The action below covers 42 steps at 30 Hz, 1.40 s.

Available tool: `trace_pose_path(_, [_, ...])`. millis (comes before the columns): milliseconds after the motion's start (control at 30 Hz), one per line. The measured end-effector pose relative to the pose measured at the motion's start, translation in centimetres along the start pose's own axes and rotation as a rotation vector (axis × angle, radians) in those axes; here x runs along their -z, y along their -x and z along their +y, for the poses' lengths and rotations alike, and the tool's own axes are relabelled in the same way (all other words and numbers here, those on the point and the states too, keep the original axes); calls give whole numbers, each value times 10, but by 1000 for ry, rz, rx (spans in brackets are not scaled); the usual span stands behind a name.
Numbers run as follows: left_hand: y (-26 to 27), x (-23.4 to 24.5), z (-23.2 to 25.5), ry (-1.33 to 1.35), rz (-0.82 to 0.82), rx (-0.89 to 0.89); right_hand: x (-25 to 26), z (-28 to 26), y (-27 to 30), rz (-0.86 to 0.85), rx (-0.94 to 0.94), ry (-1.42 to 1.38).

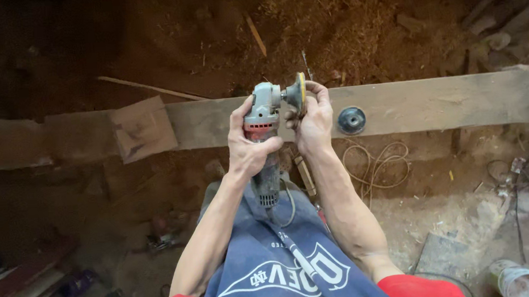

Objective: The person smooths a wooden plank using a handheld electric sander and then a red electric planer. They switch between tools, adjust the sander disc, and continue smoothing the plank's surface in a workshop setting.

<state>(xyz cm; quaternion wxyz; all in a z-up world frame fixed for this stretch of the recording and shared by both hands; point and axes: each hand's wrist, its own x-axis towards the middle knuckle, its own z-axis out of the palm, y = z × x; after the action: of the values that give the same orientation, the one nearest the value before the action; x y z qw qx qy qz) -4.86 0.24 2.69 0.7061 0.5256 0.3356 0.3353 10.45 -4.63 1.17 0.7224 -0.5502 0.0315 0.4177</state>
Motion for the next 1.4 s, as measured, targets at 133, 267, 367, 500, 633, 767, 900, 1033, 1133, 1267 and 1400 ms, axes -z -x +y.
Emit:
trace_pose_path(133, [0, 26, 5, 37, -13, -21, -14, 8, 17, -30, 143, 230])
trace_pose_path(267, [1, 60, 9, -1, 2, -38, -32, 21, 34, -148, 400, 389])
trace_pose_path(367, [-1, 89, 14, 114, -37, -24, -52, 22, 39, -220, 433, 457])
trace_pose_path(500, [1, 136, 19, 247, -59, -36, -91, 31, 53, -331, 386, 477])
trace_pose_path(633, [7, 190, 19, 357, -44, -68, -141, 55, 80, -288, 496, 619])
trace_pose_path(767, [16, 235, 17, 532, -31, -34, -180, 81, 103, -395, 549, 617])
trace_pose_path(900, [31, 264, 14, 549, 15, -77, -195, 95, 113, -507, 443, 697])
trace_pose_path(1033, [38, 276, 15, 564, 95, -92, -209, 105, 106, -483, 666, 913])
trace_pose_path(1133, [47, 276, 11, 493, 162, -126, -216, 112, 102, -483, 709, 1027])
trace_pose_path(1267, [55, 269, 12, 433, 213, -166, -223, 109, 99, -592, 421, 676])
trace_pose_path(1400, [61, 258, 17, 387, 275, -171, -215, 100, 96, -558, 277, 836])
